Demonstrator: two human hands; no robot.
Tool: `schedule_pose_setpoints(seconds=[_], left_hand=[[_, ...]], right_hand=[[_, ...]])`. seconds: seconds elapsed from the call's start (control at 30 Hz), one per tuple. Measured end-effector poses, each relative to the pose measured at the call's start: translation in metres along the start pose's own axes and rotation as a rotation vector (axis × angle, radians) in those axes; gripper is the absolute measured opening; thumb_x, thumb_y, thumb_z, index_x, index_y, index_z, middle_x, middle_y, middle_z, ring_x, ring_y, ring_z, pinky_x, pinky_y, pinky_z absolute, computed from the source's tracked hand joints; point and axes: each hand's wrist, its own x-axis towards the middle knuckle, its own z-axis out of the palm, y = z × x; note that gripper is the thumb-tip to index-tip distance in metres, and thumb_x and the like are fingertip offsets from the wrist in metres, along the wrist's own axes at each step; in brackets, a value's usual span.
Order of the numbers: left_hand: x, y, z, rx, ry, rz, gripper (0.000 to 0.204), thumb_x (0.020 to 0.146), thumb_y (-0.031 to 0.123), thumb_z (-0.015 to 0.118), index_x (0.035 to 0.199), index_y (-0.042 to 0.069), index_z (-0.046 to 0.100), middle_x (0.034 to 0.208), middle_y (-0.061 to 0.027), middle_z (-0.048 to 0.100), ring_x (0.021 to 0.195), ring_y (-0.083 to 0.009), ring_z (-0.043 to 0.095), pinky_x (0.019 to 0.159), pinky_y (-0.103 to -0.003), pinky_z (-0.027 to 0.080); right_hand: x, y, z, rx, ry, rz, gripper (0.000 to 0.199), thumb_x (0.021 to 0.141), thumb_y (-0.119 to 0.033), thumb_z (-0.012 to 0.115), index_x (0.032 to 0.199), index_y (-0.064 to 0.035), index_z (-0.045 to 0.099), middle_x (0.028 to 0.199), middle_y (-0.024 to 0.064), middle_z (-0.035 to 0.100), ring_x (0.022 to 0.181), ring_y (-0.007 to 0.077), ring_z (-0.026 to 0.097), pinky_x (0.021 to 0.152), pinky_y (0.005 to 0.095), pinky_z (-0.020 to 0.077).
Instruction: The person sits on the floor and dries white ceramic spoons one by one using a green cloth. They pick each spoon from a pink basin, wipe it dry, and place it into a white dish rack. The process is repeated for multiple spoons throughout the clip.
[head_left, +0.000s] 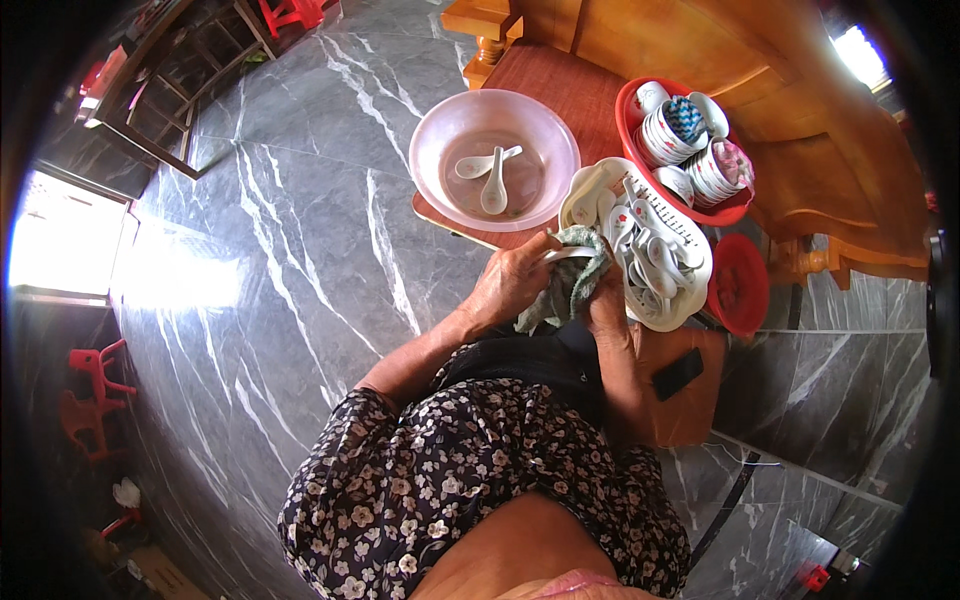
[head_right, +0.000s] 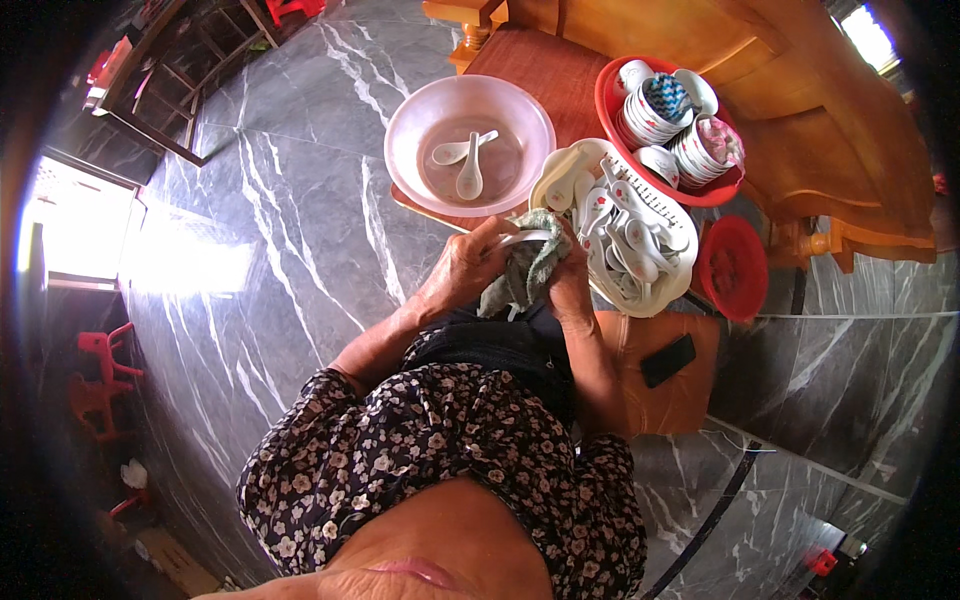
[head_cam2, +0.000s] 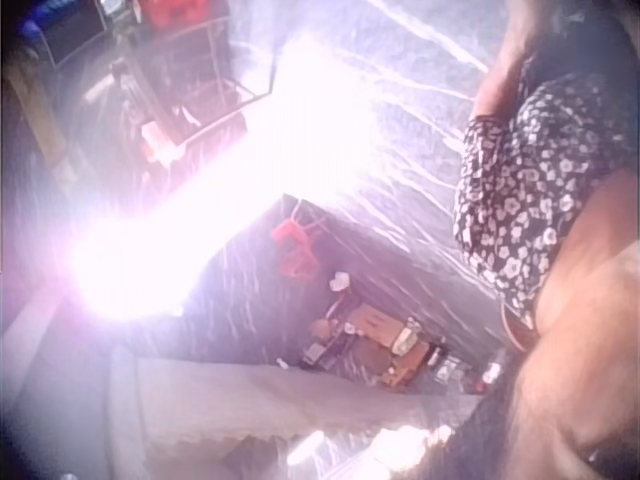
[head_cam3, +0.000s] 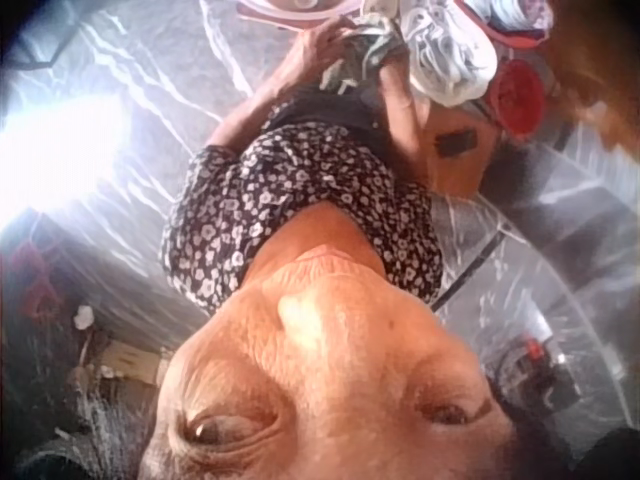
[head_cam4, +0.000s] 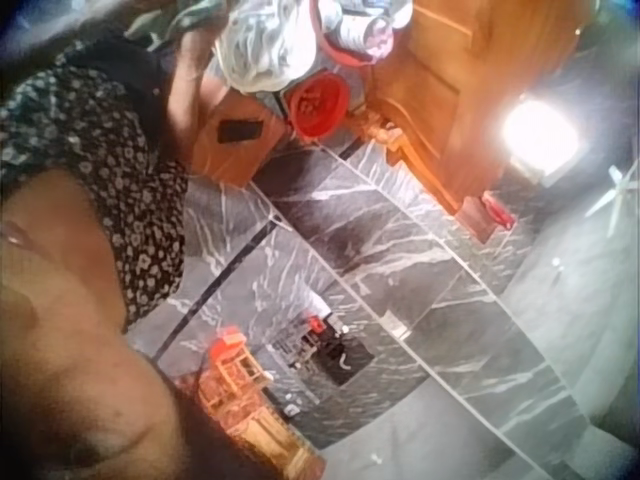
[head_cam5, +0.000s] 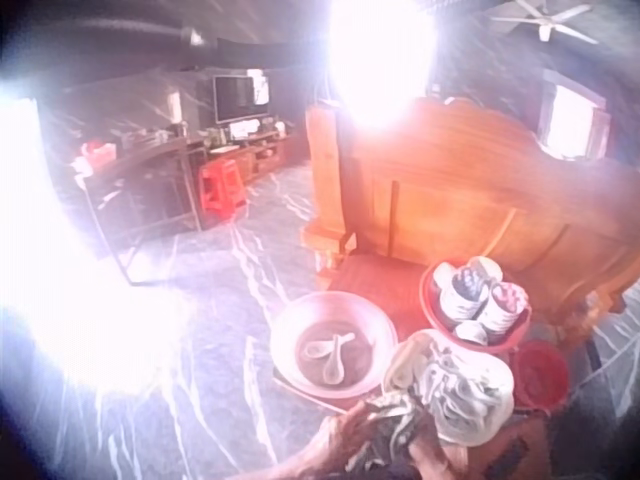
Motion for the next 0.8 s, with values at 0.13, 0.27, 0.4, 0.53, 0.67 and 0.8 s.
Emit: schedule_pose_setpoints(seconds=[0.13, 0.27, 0.4, 0.53, 0.67, 0.8], left_hand=[[-0.002, -0.004, -0.003, 0.008, 0.053, 0.003, 0.019, 0.076, 0.004, 0.054, 0.095, 0.009, 0.058, 0.067, -0.0177, 0.059, 0.068, -0.0332, 0.061, 0.058, -0.039, 0.048], [-0.003, -0.014, -0.003, 0.253, 0.048, 0.154, 0.018, 0.079, 0.003, 0.051, 0.095, 0.008, 0.058, 0.067, -0.0166, 0.058, 0.064, -0.0316, 0.061, 0.053, -0.037, 0.047], [-0.002, -0.015, -0.004, 0.403, -0.072, 0.185, 0.018, 0.076, 0.004, 0.052, 0.094, 0.005, 0.054, 0.066, -0.0172, 0.059, 0.063, -0.034, 0.06, 0.052, -0.04, 0.047], [0.001, -0.015, -0.002, 0.428, -0.221, 0.136, 0.023, 0.075, 0.007, 0.054, 0.097, 0.002, 0.048, 0.068, -0.0183, 0.06, 0.065, -0.0353, 0.06, 0.054, -0.041, 0.047], [0.001, -0.006, -0.007, 0.217, -0.259, 0.11, 0.03, 0.075, 0.008, 0.059, 0.1, 0.001, 0.044, 0.073, -0.0206, 0.06, 0.071, -0.0369, 0.059, 0.058, -0.042, 0.047], [0.005, -0.018, -0.002, 0.076, -0.179, 0.087, 0.028, 0.078, 0.01, 0.06, 0.099, 0.001, 0.045, 0.073, -0.0183, 0.061, 0.069, -0.0303, 0.061, 0.059, -0.038, 0.046]], right_hand=[[0.0, -0.013, -0.009, -0.505, -0.104, -0.156, 0.03, 0.075, 0.005, 0.053, 0.104, -0.0008, 0.057, 0.091, 0.0044, 0.062, 0.083, 0.0115, 0.057, 0.073, 0.0247, 0.045], [-0.001, -0.021, -0.004, -1.129, -0.09, -0.37, 0.027, 0.065, 0.007, 0.055, 0.091, -0.0025, 0.055, 0.081, 0.01, 0.059, 0.076, 0.0259, 0.06, 0.064, 0.0325, 0.047], [-0.005, -0.021, -0.001, -1.48, -0.157, -0.576, 0.026, 0.063, 0.001, 0.06, 0.087, -0.005, 0.052, 0.081, 0.0087, 0.055, 0.075, 0.0285, 0.057, 0.06, 0.0362, 0.0477], [-0.005, -0.017, -0.003, -1.592, -0.19, -0.701, 0.022, 0.063, -0.004, 0.063, 0.081, -0.0056, 0.051, 0.076, 0.0073, 0.053, 0.072, 0.0247, 0.057, 0.058, 0.0341, 0.0483], [-0.006, -0.021, -0.004, -1.53, -0.175, -0.654, 0.018, 0.063, -0.005, 0.063, 0.077, -0.0053, 0.052, 0.071, 0.008, 0.053, 0.069, 0.0258, 0.057, 0.056, 0.0359, 0.0465], [-0.008, -0.021, -0.007, -1.381, -0.086, -0.577, 0.019, 0.064, -0.003, 0.063, 0.08, -0.0045, 0.053, 0.073, 0.011, 0.056, 0.069, 0.03, 0.058, 0.057, 0.037, 0.0454]])
